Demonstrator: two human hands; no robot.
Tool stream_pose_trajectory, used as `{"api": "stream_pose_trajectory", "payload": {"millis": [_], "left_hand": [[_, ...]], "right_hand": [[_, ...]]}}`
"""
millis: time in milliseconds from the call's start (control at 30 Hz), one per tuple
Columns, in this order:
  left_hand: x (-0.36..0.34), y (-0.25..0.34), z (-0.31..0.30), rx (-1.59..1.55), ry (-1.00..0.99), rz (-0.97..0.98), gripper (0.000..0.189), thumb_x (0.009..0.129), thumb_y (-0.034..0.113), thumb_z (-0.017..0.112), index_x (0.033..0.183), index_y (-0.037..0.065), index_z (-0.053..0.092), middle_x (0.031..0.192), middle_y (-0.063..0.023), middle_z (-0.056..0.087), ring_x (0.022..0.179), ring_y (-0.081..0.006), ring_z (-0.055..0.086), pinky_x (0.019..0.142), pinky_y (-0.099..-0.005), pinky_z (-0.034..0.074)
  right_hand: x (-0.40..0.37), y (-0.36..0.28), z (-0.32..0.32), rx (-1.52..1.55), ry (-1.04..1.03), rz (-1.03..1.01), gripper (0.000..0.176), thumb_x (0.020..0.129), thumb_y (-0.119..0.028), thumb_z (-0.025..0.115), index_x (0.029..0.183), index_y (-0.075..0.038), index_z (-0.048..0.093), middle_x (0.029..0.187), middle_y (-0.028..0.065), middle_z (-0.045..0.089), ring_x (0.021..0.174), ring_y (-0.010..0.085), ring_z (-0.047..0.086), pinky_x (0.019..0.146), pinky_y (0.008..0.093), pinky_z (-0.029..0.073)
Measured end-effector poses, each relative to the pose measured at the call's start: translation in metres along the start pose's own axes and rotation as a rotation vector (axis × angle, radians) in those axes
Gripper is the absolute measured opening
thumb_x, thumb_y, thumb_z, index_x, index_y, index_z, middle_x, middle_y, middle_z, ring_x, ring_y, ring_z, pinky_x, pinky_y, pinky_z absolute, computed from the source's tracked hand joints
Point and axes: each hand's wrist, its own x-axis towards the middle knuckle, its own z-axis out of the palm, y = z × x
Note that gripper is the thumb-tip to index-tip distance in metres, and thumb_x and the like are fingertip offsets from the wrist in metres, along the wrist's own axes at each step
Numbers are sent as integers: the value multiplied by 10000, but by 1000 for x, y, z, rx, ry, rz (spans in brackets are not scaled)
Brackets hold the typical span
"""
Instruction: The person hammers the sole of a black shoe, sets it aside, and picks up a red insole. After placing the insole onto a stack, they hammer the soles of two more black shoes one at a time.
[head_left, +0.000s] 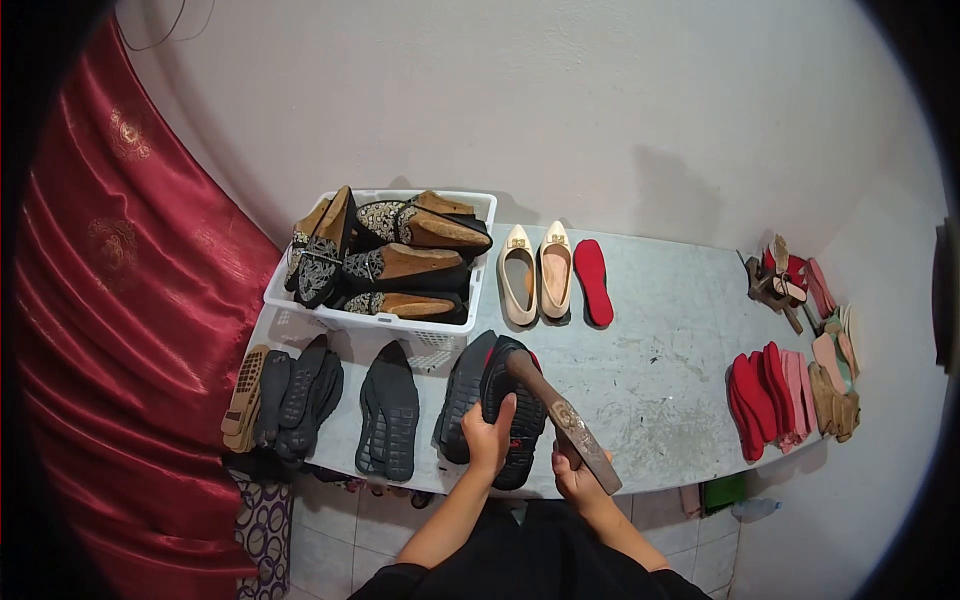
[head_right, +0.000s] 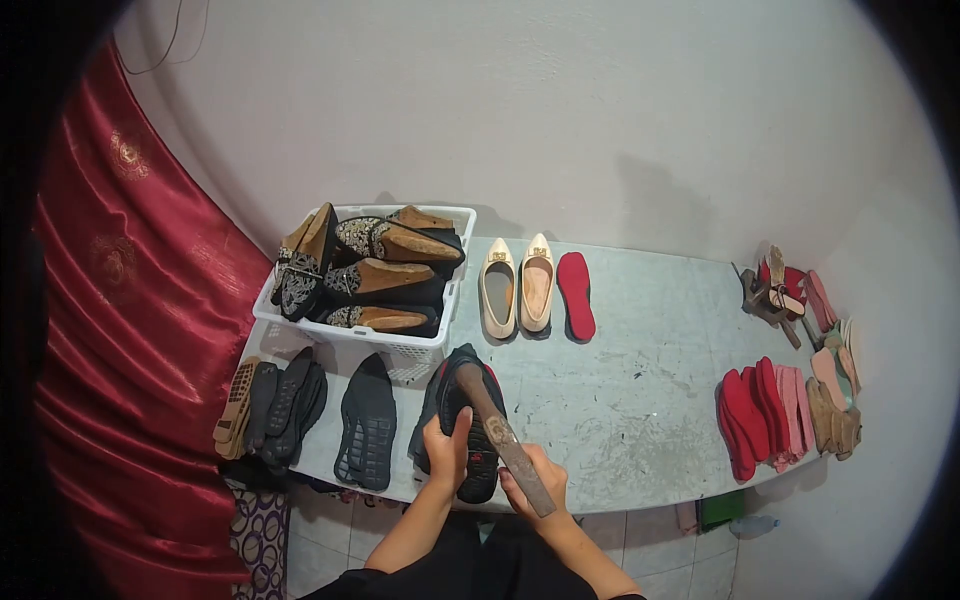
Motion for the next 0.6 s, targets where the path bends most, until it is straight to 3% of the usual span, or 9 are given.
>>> {"api": "stream_pose_trajectory", "payload": {"millis": [133,233,367,433,600], "left_hand": [[-1,-2,1,-147,-33,-112,300,809,248,638,795,-49,602,702,-39,610,638,-90,520,597,-279,443],[-5,1,4,-62,7,36,269,820,224,625,778,-40,596,679,-9,582,613,-72,487,571,-270,427],[-4,-11,-2,-242,-67,-86,274,820,225,623,769,-43,593,670,-10,580,602,-71,483,563,-265,421],[-1,-9,-1,-108,-1,-49,298,810,240,635,768,-52,594,675,-34,600,610,-85,503,579,-271,430],[-2,-9,-7,-11,6,-32,310,802,252,644,806,-57,611,701,-79,630,628,-116,542,608,-281,446]], "right_hand": [[12,-11,-3,-73,-113,79,272,741,-186,681,923,-29,554,696,110,598,617,247,618,554,301,467],[4,-10,3,12,-57,79,275,731,-184,690,927,-49,553,701,123,602,626,278,618,555,316,472],[11,-16,3,-41,-62,62,272,735,-193,697,922,-54,557,706,126,604,623,276,621,553,311,473],[13,-16,3,-60,-75,131,275,727,-198,700,921,-60,562,713,127,609,628,260,627,554,310,474],[9,-14,-1,-37,-61,75,259,730,-175,695,917,-54,563,709,111,610,620,251,624,554,304,474]]}}
